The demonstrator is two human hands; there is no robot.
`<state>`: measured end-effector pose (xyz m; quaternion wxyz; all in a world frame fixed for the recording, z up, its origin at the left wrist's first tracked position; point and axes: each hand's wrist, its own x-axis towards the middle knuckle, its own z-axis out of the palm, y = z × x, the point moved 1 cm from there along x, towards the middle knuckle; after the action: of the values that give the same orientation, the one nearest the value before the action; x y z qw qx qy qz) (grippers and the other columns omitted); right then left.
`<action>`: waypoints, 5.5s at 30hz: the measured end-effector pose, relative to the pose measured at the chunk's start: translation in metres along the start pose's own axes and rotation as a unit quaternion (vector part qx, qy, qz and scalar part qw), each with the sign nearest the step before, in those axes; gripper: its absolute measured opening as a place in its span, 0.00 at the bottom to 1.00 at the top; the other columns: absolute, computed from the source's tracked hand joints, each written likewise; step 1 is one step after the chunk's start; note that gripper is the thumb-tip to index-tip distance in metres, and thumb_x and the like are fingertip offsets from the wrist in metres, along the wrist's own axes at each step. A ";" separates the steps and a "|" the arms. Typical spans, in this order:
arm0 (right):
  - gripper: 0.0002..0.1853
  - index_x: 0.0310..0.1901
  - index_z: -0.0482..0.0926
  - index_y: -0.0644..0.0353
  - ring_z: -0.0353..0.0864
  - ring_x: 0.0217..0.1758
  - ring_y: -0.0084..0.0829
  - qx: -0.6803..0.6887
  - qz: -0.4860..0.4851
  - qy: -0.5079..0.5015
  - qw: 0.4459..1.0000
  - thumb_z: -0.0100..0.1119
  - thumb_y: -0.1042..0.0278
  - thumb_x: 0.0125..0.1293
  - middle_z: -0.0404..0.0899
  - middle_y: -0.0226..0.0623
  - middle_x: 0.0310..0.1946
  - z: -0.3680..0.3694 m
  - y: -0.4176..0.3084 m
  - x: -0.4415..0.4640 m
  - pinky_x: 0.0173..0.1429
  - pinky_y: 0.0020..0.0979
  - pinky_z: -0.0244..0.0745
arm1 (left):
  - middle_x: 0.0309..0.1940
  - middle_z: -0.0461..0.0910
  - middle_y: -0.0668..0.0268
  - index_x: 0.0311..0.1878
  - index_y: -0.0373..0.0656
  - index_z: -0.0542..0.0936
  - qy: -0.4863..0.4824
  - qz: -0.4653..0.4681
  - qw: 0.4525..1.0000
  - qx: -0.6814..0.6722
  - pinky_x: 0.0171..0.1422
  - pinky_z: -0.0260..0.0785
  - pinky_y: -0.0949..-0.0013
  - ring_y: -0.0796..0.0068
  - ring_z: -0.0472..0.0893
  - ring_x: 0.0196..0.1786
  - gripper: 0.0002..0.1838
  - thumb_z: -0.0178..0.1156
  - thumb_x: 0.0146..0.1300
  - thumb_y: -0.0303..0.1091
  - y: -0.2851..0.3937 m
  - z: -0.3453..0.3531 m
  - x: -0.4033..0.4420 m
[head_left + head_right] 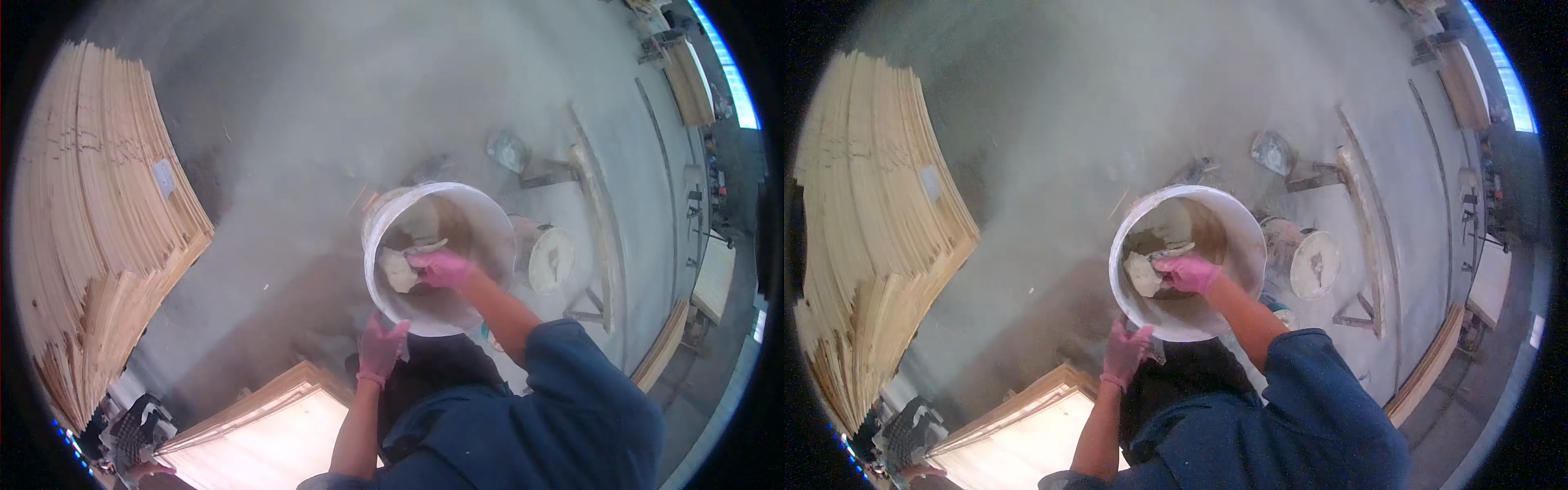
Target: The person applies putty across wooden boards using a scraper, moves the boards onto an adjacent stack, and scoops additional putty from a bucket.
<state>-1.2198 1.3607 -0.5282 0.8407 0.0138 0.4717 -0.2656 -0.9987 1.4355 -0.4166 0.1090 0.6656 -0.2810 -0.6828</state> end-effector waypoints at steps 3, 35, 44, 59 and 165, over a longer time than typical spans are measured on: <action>0.18 0.61 0.77 0.59 0.82 0.58 0.32 0.007 -0.053 -0.038 0.998 0.62 0.66 0.71 0.83 0.31 0.54 0.027 -0.026 -0.036 0.65 0.39 0.77 | 0.33 0.81 0.65 0.61 0.35 0.75 0.088 0.044 0.993 -0.064 0.32 0.71 0.72 0.77 0.78 0.27 0.20 0.60 0.70 0.36 0.023 -0.008 -0.020; 0.22 0.66 0.70 0.69 0.76 0.67 0.39 -0.346 -0.373 -0.499 0.702 0.41 0.61 0.82 0.77 0.44 0.63 0.965 -0.052 -0.078 0.73 0.41 0.69 | 0.56 0.80 0.46 0.61 0.33 0.77 0.633 0.519 0.456 0.349 0.66 0.73 0.49 0.46 0.80 0.60 0.26 0.60 0.58 0.32 0.068 -0.791 -0.387; 0.13 0.54 0.78 0.66 0.86 0.50 0.36 -0.425 -0.482 -0.364 0.674 0.56 0.67 0.76 0.84 0.43 0.49 1.207 0.009 0.002 0.53 0.37 0.84 | 0.67 0.71 0.42 0.69 0.30 0.67 0.606 0.231 0.599 0.470 0.77 0.59 0.51 0.43 0.67 0.72 0.33 0.56 0.71 0.47 -0.054 -1.236 -0.444; 0.16 0.47 0.81 0.68 0.87 0.46 0.39 -0.471 -0.451 -0.045 0.757 0.64 0.65 0.64 0.86 0.47 0.42 1.429 -0.051 0.258 0.49 0.38 0.83 | 0.80 0.54 0.47 0.77 0.32 0.58 0.626 0.034 0.711 0.317 0.85 0.40 0.56 0.51 0.50 0.83 0.37 0.50 0.74 0.47 -0.083 -1.480 -0.468; 0.15 0.40 0.84 0.62 0.83 0.33 0.27 -0.654 -0.459 -0.026 0.601 0.73 0.59 0.61 0.85 0.34 0.35 1.797 0.819 0.247 0.34 0.30 0.77 | 0.76 0.58 0.39 0.74 0.27 0.61 0.490 0.242 0.702 0.457 0.83 0.47 0.50 0.39 0.55 0.79 0.35 0.54 0.71 0.39 -0.450 -2.111 -0.703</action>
<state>0.6709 1.4645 0.0842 0.4042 -0.7652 0.4413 -0.2374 1.2137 1.6674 0.0337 0.0751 0.7837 -0.6166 0.0021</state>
